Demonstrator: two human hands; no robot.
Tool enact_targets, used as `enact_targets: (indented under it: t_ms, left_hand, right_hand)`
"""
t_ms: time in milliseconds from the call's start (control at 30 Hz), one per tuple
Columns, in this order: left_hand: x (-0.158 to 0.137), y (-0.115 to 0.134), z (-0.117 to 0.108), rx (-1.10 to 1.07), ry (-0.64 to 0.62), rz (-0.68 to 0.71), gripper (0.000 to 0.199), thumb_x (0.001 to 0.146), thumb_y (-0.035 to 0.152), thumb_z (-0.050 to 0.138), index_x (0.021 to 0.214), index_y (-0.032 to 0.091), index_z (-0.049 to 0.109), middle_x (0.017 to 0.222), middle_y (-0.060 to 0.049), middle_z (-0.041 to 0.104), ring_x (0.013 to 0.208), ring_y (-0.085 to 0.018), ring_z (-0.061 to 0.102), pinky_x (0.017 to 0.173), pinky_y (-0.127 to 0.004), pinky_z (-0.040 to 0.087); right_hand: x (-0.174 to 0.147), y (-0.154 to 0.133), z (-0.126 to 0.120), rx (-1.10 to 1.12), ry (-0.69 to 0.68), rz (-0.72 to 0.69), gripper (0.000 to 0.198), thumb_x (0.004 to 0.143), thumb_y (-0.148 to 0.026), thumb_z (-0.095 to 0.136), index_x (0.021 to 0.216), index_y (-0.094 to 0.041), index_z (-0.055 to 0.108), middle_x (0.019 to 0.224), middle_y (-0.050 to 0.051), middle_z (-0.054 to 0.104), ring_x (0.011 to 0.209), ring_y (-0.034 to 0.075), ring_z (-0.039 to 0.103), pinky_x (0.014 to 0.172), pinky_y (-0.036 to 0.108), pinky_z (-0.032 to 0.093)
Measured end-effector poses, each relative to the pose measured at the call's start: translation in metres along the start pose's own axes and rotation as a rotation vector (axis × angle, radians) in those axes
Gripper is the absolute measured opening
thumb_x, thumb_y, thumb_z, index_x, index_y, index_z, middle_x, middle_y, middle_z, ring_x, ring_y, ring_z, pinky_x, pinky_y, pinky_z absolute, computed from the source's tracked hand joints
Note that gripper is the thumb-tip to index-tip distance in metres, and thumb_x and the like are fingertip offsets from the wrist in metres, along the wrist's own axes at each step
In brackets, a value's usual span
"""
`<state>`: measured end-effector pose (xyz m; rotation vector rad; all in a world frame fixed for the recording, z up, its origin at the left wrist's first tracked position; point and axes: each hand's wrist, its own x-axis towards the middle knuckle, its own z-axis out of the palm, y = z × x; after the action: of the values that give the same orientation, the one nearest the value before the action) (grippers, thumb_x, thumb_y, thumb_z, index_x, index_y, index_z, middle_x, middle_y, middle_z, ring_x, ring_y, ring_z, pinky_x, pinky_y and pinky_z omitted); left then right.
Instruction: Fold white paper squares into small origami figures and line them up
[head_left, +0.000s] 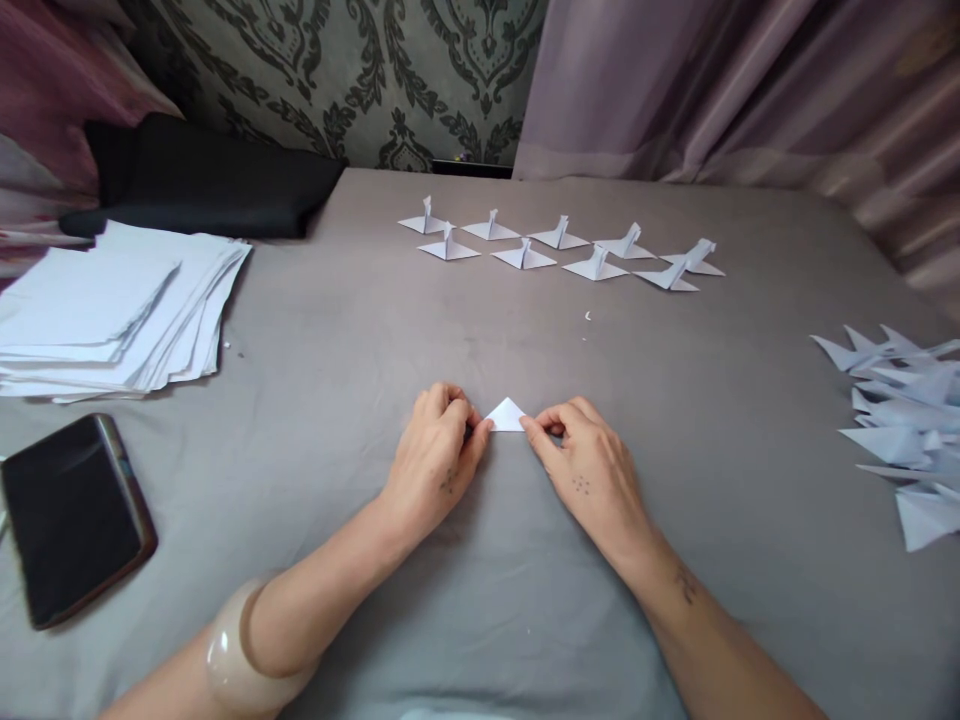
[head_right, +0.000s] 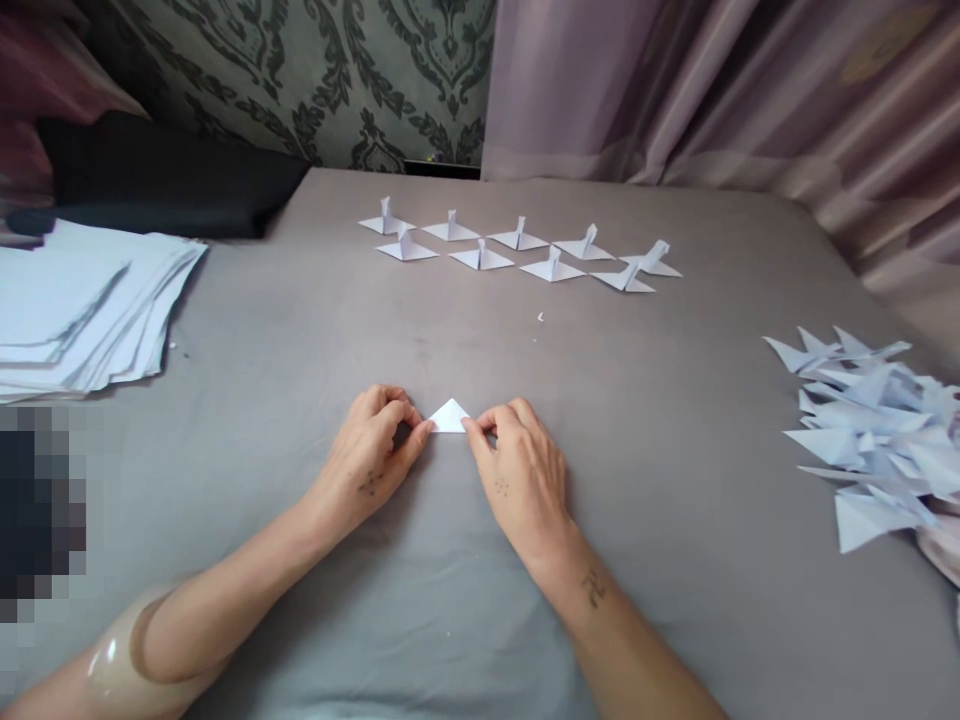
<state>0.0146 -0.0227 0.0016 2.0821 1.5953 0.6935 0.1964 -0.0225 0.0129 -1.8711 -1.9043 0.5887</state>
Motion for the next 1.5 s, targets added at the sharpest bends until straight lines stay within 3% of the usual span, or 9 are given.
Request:
enact_targets:
  t_ms: [367,567,667,733,833,1000,1167,1300,1500]
  left_hand:
    - [0.002,-0.003,0.001,-0.018,-0.009,-0.016,0.016,0.091,0.03,0.05,0.084,0.017,0.055,0.1,-0.008,0.051,0.089,-0.019,0.049,0.075,-0.032,0.047]
    - [0.004,-0.005,0.002,0.01,-0.02,-0.005,0.019,0.09,0.031,0.05,0.08,0.017,0.056,0.097,-0.008,0.052,0.086,-0.019,0.051,0.072,-0.032,0.046]
    - [0.005,-0.005,0.002,0.017,-0.019,0.004,0.018,0.088,0.031,0.052,0.079,0.016,0.057,0.096,-0.008,0.053,0.085,-0.02,0.051,0.073,-0.033,0.046]
    - [0.006,-0.005,0.002,0.022,-0.016,0.004,0.017,0.088,0.03,0.053,0.078,0.016,0.058,0.097,-0.009,0.053,0.087,-0.021,0.051,0.075,-0.034,0.046]
    - [0.007,-0.006,0.001,0.015,-0.003,0.017,0.018,0.088,0.029,0.053,0.078,0.015,0.06,0.098,-0.01,0.054,0.09,-0.022,0.05,0.079,-0.036,0.045]
    - [0.011,-0.009,-0.006,-0.096,-0.061,-0.019,0.028,0.089,0.029,0.05,0.067,0.015,0.062,0.09,-0.009,0.055,0.092,-0.023,0.05,0.086,-0.038,0.042]
    - [0.011,-0.006,-0.009,-0.134,-0.066,-0.072,0.014,0.081,0.026,0.059,0.075,0.016,0.067,0.095,-0.01,0.055,0.098,-0.025,0.05,0.089,-0.038,0.041]
    - [0.012,-0.002,-0.006,-0.095,-0.054,-0.151,0.011,0.079,0.022,0.059,0.071,0.015,0.063,0.098,-0.01,0.053,0.102,-0.025,0.05,0.092,-0.037,0.041]
    - [0.014,0.001,-0.004,-0.074,-0.05,-0.269,0.012,0.077,0.024,0.062,0.084,0.016,0.057,0.102,-0.01,0.049,0.104,-0.025,0.048,0.091,-0.033,0.041]
  right_hand:
    - [0.005,0.015,-0.004,0.102,-0.013,0.003,0.013,0.086,-0.033,0.056,0.082,-0.021,0.061,0.086,0.003,0.059,0.072,0.016,0.057,0.066,0.028,0.043]
    - [0.001,0.012,-0.001,0.193,0.123,-0.123,0.007,0.085,-0.019,0.056,0.09,-0.021,0.061,0.088,0.002,0.061,0.069,0.013,0.056,0.068,0.027,0.046]
    - [-0.005,0.002,0.002,0.244,0.183,-0.297,0.018,0.088,-0.012,0.047,0.097,-0.02,0.061,0.092,0.003,0.064,0.083,0.015,0.06,0.077,0.027,0.048]
    - [-0.009,-0.004,0.005,0.207,0.122,-0.416,0.026,0.09,-0.008,0.042,0.101,-0.02,0.062,0.099,0.005,0.065,0.094,0.017,0.06,0.086,0.03,0.047]
    - [-0.015,-0.007,0.008,0.072,0.025,-0.482,0.034,0.088,-0.005,0.039,0.108,-0.017,0.063,0.109,0.009,0.064,0.102,0.021,0.057,0.089,0.035,0.047]
    - [-0.019,-0.007,0.009,-0.052,0.007,-0.488,0.039,0.085,-0.002,0.038,0.111,-0.014,0.064,0.111,0.011,0.063,0.103,0.023,0.056,0.089,0.035,0.048]
    - [-0.023,-0.012,0.008,-0.187,0.017,-0.45,0.039,0.085,-0.005,0.039,0.111,-0.018,0.064,0.113,0.008,0.064,0.105,0.023,0.057,0.083,0.035,0.05]
    - [-0.026,-0.013,0.007,-0.266,0.014,-0.464,0.039,0.085,-0.006,0.039,0.114,-0.019,0.062,0.115,0.008,0.062,0.104,0.022,0.056,0.083,0.034,0.048]
    - [-0.026,-0.013,0.004,-0.354,-0.043,-0.522,0.048,0.086,-0.009,0.039,0.129,-0.024,0.054,0.11,0.008,0.059,0.1,0.022,0.054,0.08,0.033,0.046]
